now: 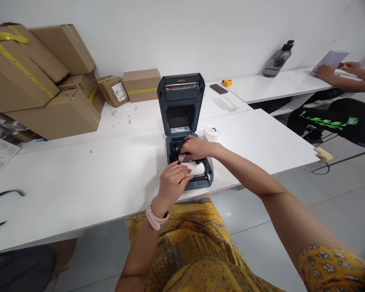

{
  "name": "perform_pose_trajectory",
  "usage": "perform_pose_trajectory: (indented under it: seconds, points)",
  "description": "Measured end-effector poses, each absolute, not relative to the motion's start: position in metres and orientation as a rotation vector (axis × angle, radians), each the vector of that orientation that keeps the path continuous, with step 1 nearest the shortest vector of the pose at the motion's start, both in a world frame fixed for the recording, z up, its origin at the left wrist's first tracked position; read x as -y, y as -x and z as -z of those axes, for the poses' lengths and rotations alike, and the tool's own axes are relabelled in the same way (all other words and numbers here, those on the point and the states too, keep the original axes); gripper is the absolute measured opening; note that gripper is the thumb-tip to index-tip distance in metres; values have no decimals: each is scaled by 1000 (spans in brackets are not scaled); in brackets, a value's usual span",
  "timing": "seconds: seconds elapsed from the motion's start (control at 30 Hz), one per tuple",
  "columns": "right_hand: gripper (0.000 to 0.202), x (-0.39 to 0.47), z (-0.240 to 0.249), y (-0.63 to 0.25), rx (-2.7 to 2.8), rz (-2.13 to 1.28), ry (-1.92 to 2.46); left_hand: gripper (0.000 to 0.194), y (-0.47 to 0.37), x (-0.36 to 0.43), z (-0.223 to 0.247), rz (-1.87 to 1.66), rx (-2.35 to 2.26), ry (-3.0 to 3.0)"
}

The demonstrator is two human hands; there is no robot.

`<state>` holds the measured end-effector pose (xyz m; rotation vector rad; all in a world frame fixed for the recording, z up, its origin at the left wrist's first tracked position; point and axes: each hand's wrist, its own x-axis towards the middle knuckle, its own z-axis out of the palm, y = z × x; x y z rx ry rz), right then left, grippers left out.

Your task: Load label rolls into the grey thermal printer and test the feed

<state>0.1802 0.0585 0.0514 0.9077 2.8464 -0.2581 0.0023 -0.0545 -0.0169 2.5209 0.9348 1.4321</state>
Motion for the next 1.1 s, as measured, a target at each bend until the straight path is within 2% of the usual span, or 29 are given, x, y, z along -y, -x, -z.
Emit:
perform_pose_trajectory:
  seconds: [0.13,0.17,0.23,0.3,0.37,0.4,0.47,0.53,0.63,0.73,0.83,0.9,1.0,1.1]
  points:
    - [25,-67,-83,-202,-3368,590,-989,7,-3,58,18,-1440,-938,-2528]
    - [29,-74,-94,-207,-3562,556,-1126,7,-3,59,19,-1440,-946,-2530]
    - [36,-96,-118,-215,-3847,243,-1522,6,-5,63,19,-1424,-962,-2534]
    - [42,-128,-137,-217,-3883,-63,-1876,6,-7,69,18,-1407,-973,-2536]
    - [47,-162,-149,-215,-3837,-68,-2088,7,-9,76,17,-1408,-969,-2537]
    - [47,-177,-152,-213,-3804,95,-2136,7,-10,80,16,-1412,-969,-2538]
    - [54,-197,-156,-208,-3643,712,-2108,7,-11,89,15,-1416,-983,-2547]
    - [59,-198,-156,-203,-3454,1144,-2004,9,-11,97,16,-1395,-999,-2583]
    - [54,-168,-156,-199,-3399,1297,-1935,17,-11,105,19,-1383,-977,-2649]
    - [48,-112,-149,-202,-3597,1021,-1771,23,-13,111,24,-1415,-990,-2683]
    - [58,-49,-128,-211,-3784,467,-1558,24,-15,113,31,-1480,-1076,-2740]
    - [61,-11,-104,-217,-3782,250,-1388,24,-15,113,36,-1585,-1112,-2790]
    - [52,29,-64,-222,-3777,73,-1227,24,-9,108,47,-1665,-1093,-2795]
    - [47,50,-34,-221,-3740,51,-1276,16,4,99,62,-1494,-1081,-2648]
